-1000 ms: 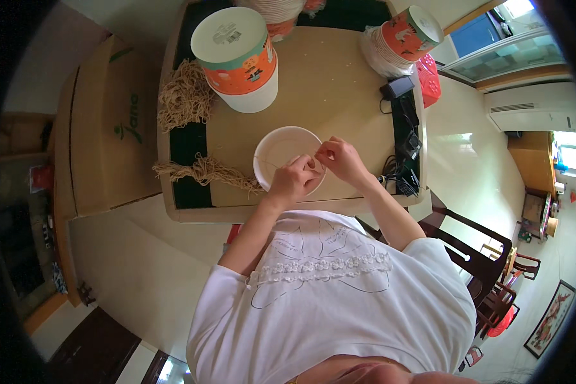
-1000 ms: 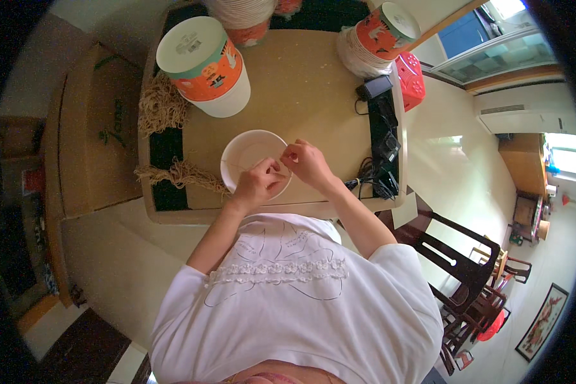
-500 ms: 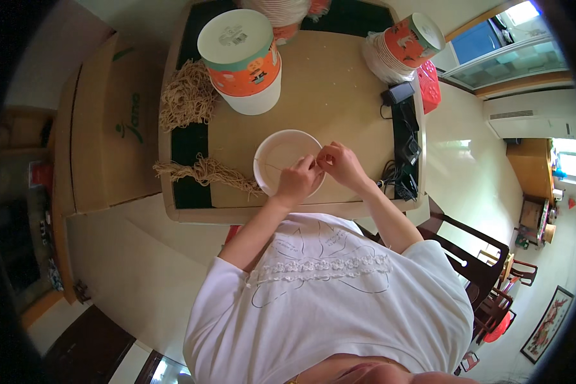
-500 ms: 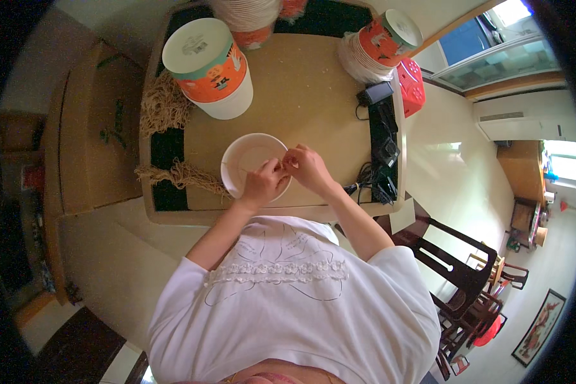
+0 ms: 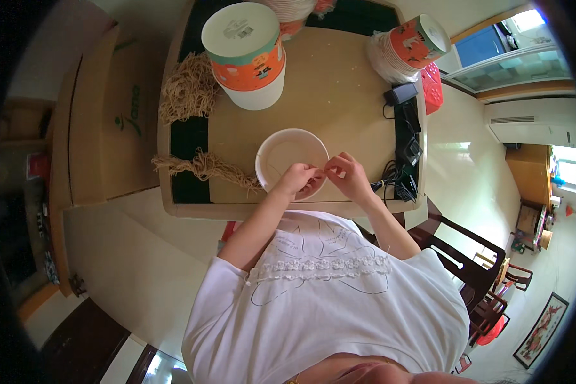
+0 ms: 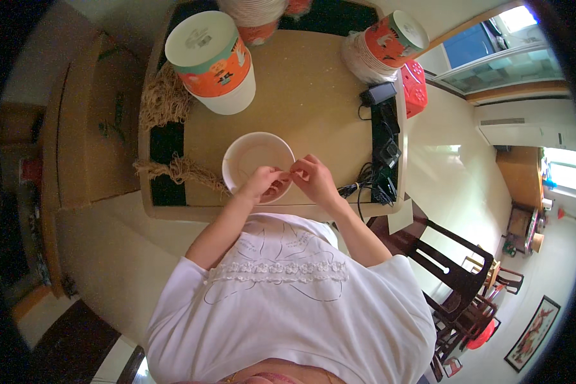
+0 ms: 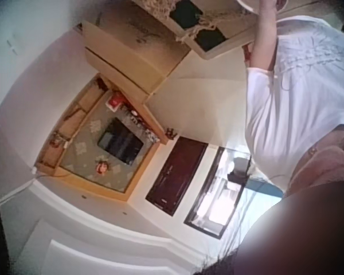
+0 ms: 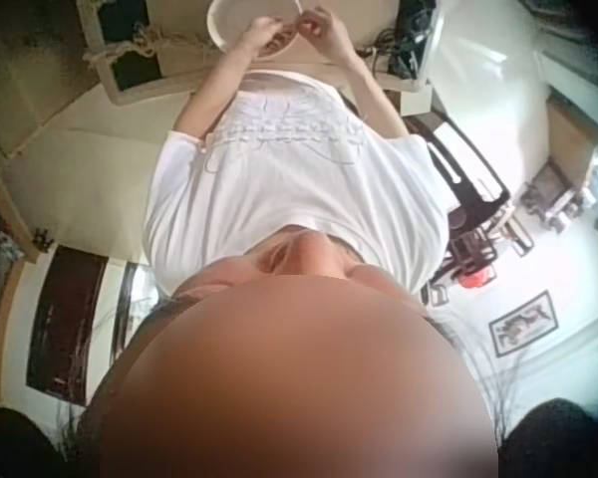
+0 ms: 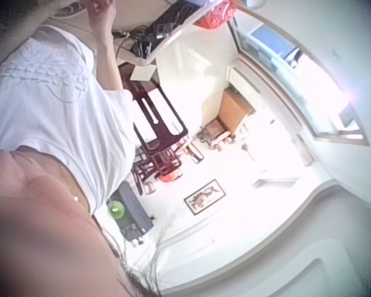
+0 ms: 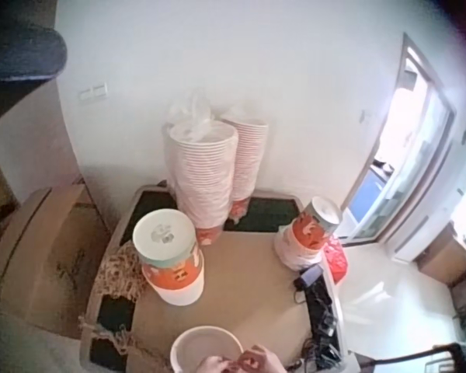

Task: Threading fiber string through pre-punched holes in paper bowls or buckets as part of a packaging process.

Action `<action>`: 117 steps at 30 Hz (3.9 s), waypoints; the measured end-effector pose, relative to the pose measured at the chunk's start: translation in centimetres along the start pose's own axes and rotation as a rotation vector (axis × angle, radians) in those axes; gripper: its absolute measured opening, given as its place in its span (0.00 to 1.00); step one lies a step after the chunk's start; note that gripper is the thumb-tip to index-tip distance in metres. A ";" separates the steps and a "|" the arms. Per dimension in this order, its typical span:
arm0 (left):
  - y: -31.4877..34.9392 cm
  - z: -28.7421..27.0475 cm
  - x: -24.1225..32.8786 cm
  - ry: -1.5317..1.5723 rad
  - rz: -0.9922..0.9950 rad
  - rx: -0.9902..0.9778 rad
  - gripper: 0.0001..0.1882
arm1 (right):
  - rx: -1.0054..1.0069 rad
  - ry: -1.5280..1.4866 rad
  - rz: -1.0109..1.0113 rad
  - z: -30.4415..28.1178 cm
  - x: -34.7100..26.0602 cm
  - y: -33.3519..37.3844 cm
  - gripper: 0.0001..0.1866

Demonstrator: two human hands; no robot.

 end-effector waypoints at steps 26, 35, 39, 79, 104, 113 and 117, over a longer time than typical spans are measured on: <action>1.3 1.4 0.2 0.183 -0.052 -0.082 0.04 | 0.100 0.185 -0.133 -0.6 -1.8 1.4 0.04; 0.6 1.4 -0.4 0.289 -0.085 -0.077 0.05 | 0.113 0.245 -0.203 -0.5 -2.2 1.7 0.04; 0.8 1.7 -0.1 0.287 -0.071 -0.111 0.05 | 0.113 0.200 -0.139 -0.5 -1.9 1.7 0.05; 3.4 -0.3 5.0 -0.393 0.485 0.389 0.02 | 0.077 0.004 0.078 -0.2 0.2 1.6 0.05; 4.5 -0.2 6.4 -0.565 0.597 0.534 0.06 | 0.016 0.045 0.009 -0.4 -1.1 1.0 0.07; 2.1 -1.0 3.9 -0.347 0.491 0.420 0.04 | 0.029 0.071 -0.029 -0.4 -1.8 0.9 0.06; 1.5 -1.4 3.3 -0.273 0.486 0.412 0.04 | -0.013 0.135 0.008 0.4 -1.9 0.6 0.07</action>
Point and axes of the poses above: each hand's wrist, its own y-axis away from the middle knuckle, its own z-axis out of the palm, x = y × z, the point moved 10 cm from there along -y, towards the middle knuckle, and after that the axes turned 11 degrees about -y, right-handed, at the moved point
